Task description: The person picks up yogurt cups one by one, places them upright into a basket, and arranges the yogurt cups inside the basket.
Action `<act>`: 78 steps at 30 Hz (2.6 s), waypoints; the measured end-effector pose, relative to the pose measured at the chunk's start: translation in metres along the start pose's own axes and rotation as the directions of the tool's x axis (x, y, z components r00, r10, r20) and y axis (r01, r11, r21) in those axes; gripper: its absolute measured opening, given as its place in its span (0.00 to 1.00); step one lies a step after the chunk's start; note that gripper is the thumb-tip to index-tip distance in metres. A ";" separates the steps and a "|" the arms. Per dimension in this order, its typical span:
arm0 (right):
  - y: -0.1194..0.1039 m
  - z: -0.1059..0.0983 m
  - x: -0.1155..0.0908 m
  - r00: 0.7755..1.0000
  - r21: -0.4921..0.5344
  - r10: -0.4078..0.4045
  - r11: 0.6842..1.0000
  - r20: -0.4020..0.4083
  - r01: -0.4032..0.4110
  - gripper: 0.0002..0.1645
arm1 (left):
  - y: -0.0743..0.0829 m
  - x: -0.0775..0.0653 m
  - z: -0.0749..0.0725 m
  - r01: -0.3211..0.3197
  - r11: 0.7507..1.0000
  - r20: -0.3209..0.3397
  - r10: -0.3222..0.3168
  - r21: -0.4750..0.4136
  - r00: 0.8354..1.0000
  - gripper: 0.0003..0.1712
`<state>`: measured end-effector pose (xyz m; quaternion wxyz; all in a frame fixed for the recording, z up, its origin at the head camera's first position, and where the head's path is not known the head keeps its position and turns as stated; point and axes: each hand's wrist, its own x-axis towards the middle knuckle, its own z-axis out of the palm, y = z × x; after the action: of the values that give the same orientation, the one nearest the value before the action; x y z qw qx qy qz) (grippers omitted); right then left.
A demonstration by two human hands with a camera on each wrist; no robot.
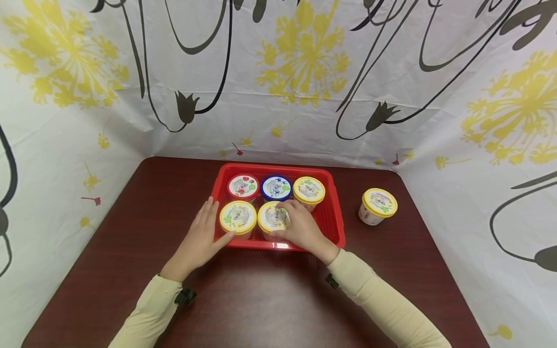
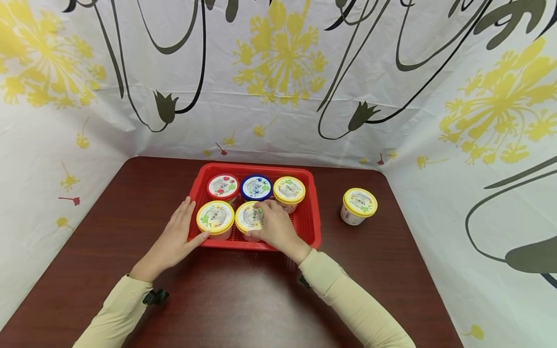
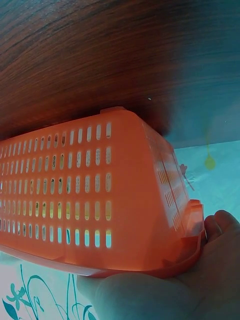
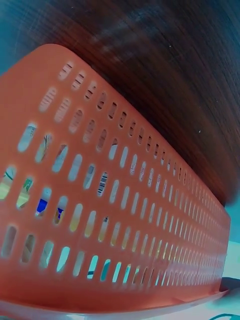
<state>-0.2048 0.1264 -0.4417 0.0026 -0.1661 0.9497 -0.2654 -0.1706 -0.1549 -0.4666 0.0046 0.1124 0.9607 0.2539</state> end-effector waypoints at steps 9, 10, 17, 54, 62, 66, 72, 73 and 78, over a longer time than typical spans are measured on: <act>0.010 -0.029 -0.002 0.998 -0.017 -0.038 0.999 -0.042 0.038 0.47 | 0.001 0.000 0.000 -0.009 1.000 -0.003 0.009 -0.005 1.000 0.59; 0.012 -0.033 -0.003 0.998 -0.022 -0.038 0.999 -0.051 0.037 0.47 | 0.001 0.000 0.000 -0.010 1.000 -0.003 0.010 -0.005 1.000 0.59; 0.028 -0.066 -0.006 0.998 -0.021 0.013 1.000 -0.069 -0.014 0.48 | 0.001 0.000 0.001 -0.009 1.000 -0.002 0.009 0.003 1.000 0.60; 0.206 -0.105 -0.040 0.841 -0.108 0.348 0.898 -0.414 -0.425 0.63 | 0.000 0.000 0.000 -0.006 1.000 0.001 0.006 0.001 1.000 0.60; 0.211 -0.100 -0.043 0.843 -0.118 0.346 0.897 -0.412 -0.426 0.61 | -0.001 0.001 0.001 -0.003 1.000 -0.001 0.003 0.006 1.000 0.60; 0.211 -0.097 -0.044 0.843 -0.127 0.336 0.898 -0.420 -0.421 0.59 | -0.001 0.001 0.001 0.001 1.000 0.004 -0.001 0.004 1.000 0.60; 0.212 -0.097 -0.043 0.841 -0.119 0.329 0.903 -0.429 -0.413 0.58 | -0.002 0.001 0.003 -0.008 1.000 -0.004 0.008 0.005 1.000 0.60; 0.212 -0.098 -0.043 0.841 -0.117 0.330 0.903 -0.430 -0.414 0.58 | -0.002 0.001 0.003 -0.009 1.000 -0.005 0.009 0.004 1.000 0.60; 0.208 -0.103 -0.043 0.834 -0.110 0.327 0.904 -0.443 -0.413 0.59 | -0.002 0.001 0.003 -0.008 1.000 -0.005 0.008 0.005 1.000 0.60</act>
<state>-0.2394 0.3586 -0.4617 -0.1642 0.0825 0.9642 -0.1912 -0.1722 -0.1548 -0.4696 0.0007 0.1158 0.9609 0.2517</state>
